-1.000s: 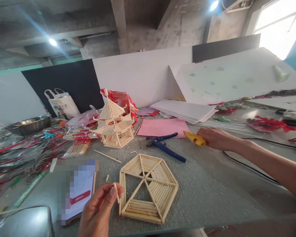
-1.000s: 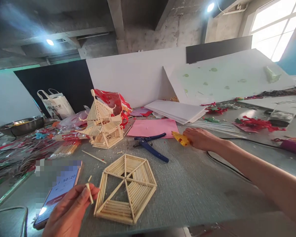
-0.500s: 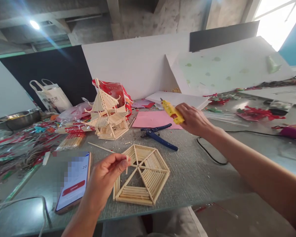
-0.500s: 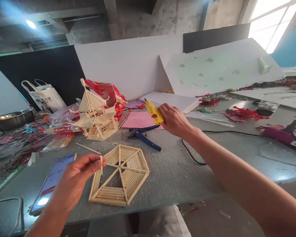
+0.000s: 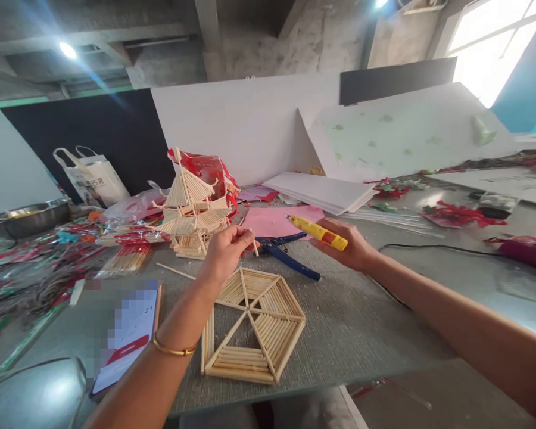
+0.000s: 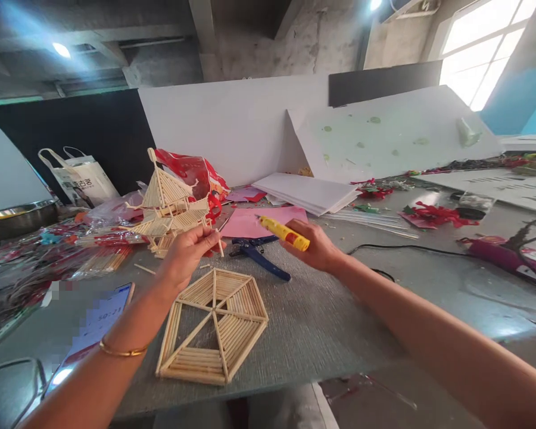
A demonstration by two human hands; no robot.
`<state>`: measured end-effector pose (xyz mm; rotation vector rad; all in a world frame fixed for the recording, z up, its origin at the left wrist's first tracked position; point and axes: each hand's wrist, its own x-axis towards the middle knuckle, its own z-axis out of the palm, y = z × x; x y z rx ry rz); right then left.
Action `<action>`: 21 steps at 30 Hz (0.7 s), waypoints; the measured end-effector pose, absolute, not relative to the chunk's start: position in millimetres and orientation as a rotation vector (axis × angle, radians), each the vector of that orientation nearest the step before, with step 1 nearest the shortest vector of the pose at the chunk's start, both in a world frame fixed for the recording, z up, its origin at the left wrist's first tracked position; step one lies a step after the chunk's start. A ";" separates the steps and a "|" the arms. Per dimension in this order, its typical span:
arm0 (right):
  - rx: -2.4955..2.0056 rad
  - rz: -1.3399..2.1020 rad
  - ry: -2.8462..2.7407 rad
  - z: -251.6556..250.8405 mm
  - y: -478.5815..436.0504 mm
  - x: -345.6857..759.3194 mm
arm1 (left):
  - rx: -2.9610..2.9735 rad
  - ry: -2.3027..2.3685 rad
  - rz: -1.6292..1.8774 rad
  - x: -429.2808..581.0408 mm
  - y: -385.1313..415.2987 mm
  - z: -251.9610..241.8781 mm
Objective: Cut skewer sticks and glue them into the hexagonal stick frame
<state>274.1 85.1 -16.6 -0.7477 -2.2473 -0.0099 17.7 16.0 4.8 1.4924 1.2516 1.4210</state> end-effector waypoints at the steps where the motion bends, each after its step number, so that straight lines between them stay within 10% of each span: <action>1: -0.719 0.072 -2.270 -15.3 77.6 269.3 | 1.461 1.242 1.426 16.5 17.7 0.7; 21: -0.475 0.153 -2.457 -14.3 44.7 252.0 | 2.721 1.557 1.528 11.0 8.4 -30.1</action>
